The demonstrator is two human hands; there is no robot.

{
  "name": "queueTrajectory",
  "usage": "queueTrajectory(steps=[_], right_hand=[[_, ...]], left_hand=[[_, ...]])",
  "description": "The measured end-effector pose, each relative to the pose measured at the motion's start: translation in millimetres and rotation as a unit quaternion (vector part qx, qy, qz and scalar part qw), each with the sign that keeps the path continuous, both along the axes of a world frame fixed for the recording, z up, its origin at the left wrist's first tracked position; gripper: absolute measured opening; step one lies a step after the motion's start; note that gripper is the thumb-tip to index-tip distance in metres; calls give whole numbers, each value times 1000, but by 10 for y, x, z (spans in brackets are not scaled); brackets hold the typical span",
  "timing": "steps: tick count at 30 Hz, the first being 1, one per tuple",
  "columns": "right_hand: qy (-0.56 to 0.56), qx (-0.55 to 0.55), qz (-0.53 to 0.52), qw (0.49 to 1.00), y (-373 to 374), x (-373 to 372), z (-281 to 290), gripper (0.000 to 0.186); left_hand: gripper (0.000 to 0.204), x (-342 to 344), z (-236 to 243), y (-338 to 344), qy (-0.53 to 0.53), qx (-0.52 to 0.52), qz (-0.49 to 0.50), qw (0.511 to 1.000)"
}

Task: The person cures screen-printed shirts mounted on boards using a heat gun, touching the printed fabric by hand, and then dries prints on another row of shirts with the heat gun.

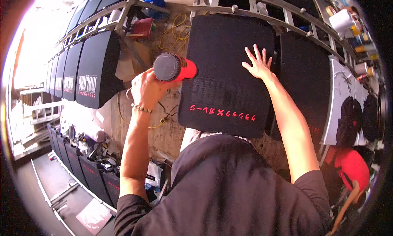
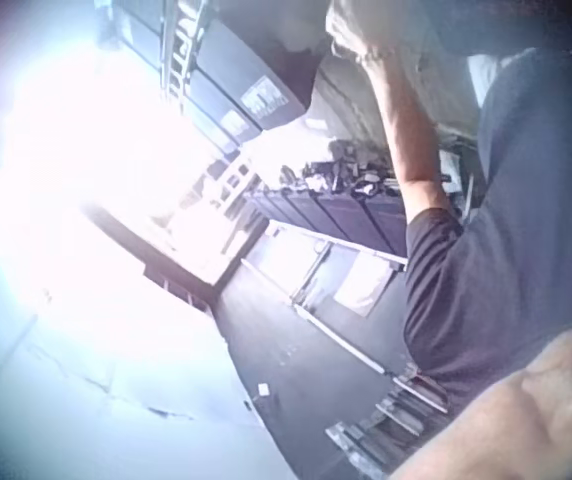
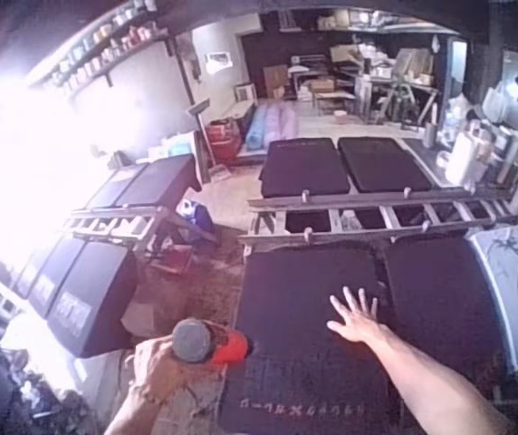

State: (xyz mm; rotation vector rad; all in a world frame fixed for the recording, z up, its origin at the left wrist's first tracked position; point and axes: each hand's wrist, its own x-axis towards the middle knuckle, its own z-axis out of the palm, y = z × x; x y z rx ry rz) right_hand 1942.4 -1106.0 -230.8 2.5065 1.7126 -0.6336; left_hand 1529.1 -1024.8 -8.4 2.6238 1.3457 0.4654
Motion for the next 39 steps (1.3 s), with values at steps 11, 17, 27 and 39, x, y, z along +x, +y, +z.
queueTrajectory(steps=[11, 17, 27, 39], right_hand=[[18, -11, -58, 998, 7, -140, 29, 92], [3, 4, -60, 998, 14, -137, 4, 91], [-13, -2, -64, 998, 24, -146, -11, 93], [-21, 12, -62, 998, 12, -140, -39, 93]], left_hand=[[54, -281, -113, 678, 60, -11, -87, 994], [52, -83, -167, 683, -11, -36, -132, 991], [51, 444, -304, 521, -101, -79, -214, 968], [49, 763, -209, 414, -6, -80, -243, 967]])
